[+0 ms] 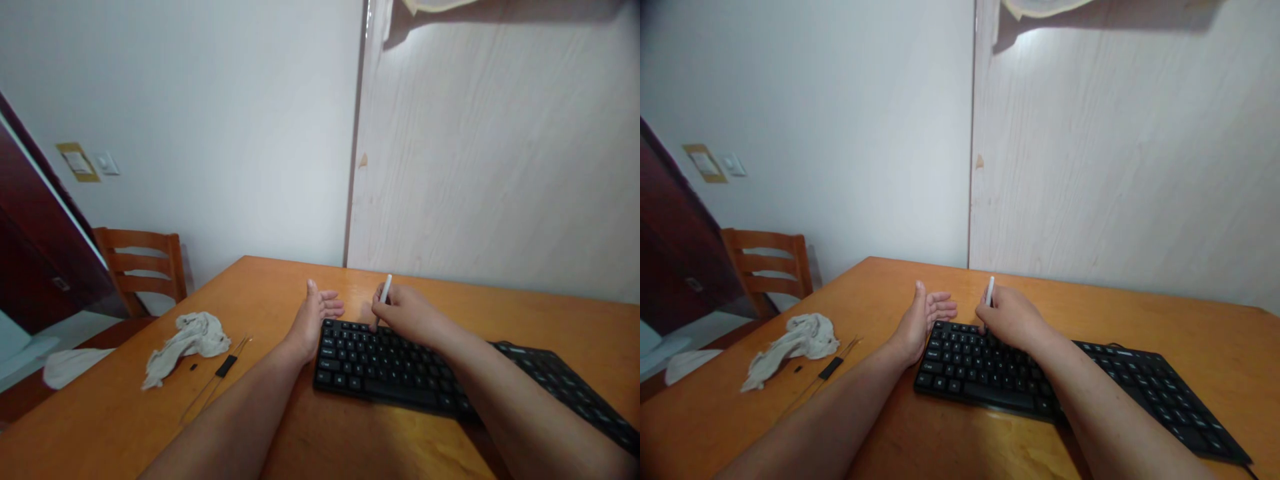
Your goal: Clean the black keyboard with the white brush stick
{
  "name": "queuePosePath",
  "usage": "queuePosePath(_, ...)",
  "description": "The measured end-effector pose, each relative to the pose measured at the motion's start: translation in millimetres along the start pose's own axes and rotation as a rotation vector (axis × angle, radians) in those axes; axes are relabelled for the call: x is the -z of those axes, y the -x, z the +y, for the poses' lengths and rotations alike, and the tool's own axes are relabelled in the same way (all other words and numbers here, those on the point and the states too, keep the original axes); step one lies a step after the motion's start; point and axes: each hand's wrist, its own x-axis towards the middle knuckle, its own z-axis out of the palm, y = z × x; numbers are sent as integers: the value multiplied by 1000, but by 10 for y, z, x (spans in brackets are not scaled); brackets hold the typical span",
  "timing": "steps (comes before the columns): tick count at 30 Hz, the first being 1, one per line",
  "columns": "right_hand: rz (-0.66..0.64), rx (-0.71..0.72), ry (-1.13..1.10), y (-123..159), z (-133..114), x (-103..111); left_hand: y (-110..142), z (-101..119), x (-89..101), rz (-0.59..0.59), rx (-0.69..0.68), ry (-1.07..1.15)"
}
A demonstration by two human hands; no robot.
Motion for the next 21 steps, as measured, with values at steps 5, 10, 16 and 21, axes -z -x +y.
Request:
queuePosePath(5, 24, 49, -175, 9, -40, -73, -11, -2, 9, -7, 1, -8)
queuePosePath(10, -45, 95, -274, 24, -82, -184, 12, 19, 2, -1, -3, -20)
queuePosePath(16, -41, 27, -130, 16, -33, -63, 37, 38, -9, 8, 1, -28)
queuePosePath(21, -56, 10, -84, 25, -12, 51, 34, 29, -5, 5, -10, -39)
